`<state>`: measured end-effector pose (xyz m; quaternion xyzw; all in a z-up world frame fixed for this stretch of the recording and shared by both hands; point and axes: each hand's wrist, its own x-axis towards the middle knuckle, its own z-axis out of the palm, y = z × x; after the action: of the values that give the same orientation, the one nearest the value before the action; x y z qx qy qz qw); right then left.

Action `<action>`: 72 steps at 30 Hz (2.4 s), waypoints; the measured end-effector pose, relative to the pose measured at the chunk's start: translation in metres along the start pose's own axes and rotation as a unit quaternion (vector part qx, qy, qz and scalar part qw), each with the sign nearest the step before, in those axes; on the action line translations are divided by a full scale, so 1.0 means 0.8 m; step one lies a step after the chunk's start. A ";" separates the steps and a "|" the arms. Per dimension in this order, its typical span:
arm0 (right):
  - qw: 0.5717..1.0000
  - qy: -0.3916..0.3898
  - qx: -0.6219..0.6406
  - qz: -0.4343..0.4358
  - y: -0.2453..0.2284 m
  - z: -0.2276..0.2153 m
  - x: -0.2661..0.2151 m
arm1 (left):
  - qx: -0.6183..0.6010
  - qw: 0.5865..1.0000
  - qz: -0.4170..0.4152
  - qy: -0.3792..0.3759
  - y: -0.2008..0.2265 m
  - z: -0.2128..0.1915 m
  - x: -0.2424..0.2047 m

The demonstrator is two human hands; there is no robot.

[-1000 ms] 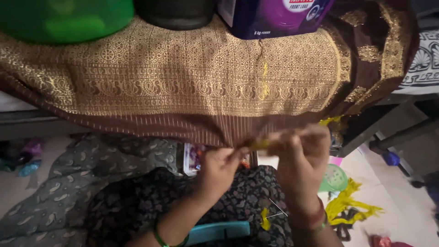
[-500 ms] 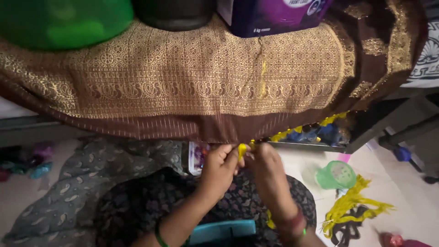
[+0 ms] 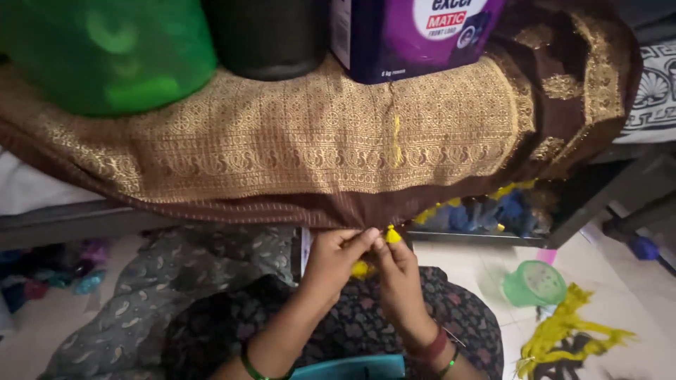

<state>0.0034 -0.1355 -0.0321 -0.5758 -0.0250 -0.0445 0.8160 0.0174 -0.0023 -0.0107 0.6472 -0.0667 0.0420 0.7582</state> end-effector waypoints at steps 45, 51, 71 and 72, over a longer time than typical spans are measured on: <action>0.921 -0.268 0.259 -0.117 -0.129 -0.180 -0.059 | -0.362 0.908 -0.206 -0.039 -0.012 -0.007 0.012; 0.832 -0.187 0.461 -0.244 -0.176 -0.264 -0.040 | -0.381 0.907 -0.178 -0.026 -0.003 -0.014 0.018; 0.898 -0.227 -0.355 -0.125 -0.167 -0.007 -0.048 | -0.302 0.933 -0.172 -0.093 0.021 -0.002 -0.002; 0.899 -0.226 -0.355 -0.123 -0.166 -0.008 -0.048 | -0.302 0.933 -0.174 -0.093 0.021 -0.001 -0.002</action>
<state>-0.0485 -0.1838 0.0867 -0.8141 -0.2625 -0.0193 0.5176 0.0130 0.0013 0.0055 0.3904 -0.0329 -0.1726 0.9037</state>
